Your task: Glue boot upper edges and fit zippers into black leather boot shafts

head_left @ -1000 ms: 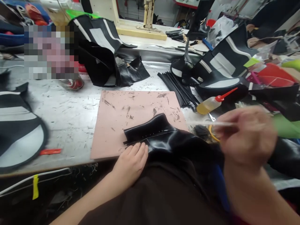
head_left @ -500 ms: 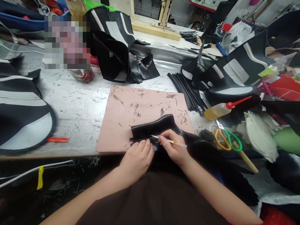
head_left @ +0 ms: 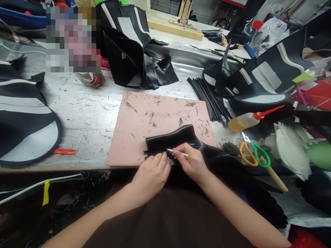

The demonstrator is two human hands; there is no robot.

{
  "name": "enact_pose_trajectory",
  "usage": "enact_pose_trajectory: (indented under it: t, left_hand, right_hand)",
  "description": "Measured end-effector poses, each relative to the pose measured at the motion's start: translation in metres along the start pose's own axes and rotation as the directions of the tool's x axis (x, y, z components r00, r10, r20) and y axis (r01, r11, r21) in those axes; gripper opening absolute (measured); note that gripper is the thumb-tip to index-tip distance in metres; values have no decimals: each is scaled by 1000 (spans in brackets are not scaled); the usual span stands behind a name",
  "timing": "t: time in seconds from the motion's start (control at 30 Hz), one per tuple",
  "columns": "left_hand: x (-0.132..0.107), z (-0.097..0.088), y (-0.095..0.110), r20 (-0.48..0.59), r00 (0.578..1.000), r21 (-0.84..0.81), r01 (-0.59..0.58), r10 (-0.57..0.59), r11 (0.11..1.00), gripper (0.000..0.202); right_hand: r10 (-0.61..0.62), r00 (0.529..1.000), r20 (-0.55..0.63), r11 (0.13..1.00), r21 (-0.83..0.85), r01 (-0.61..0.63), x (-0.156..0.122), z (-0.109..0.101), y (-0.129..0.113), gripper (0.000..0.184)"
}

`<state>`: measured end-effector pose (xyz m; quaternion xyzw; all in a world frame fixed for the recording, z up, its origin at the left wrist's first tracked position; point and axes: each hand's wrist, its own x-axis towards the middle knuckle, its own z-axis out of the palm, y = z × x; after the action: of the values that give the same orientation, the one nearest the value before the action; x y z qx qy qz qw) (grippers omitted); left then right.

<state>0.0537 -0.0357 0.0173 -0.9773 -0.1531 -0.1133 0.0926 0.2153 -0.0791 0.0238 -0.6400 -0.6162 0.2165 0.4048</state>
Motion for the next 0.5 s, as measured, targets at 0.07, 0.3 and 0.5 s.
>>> enact_pose_trajectory:
  t: [0.07, 0.3, 0.5]
  left_hand:
    - [0, 0, 0, 2, 1000, 2, -3, 3, 1000, 31]
    - [0, 0, -1, -23, 1000, -8, -9, 8, 1000, 32]
    - [0, 0, -1, -22, 1000, -3, -4, 4, 1000, 32]
  right_hand:
    - [-3, 1000, -2, 1000, -6, 3, 0, 0, 0, 14]
    - [-16, 1000, 25, 999, -47, 17, 1, -1, -1, 15]
    - [-11, 999, 43, 998, -67, 14, 1, -2, -1, 17]
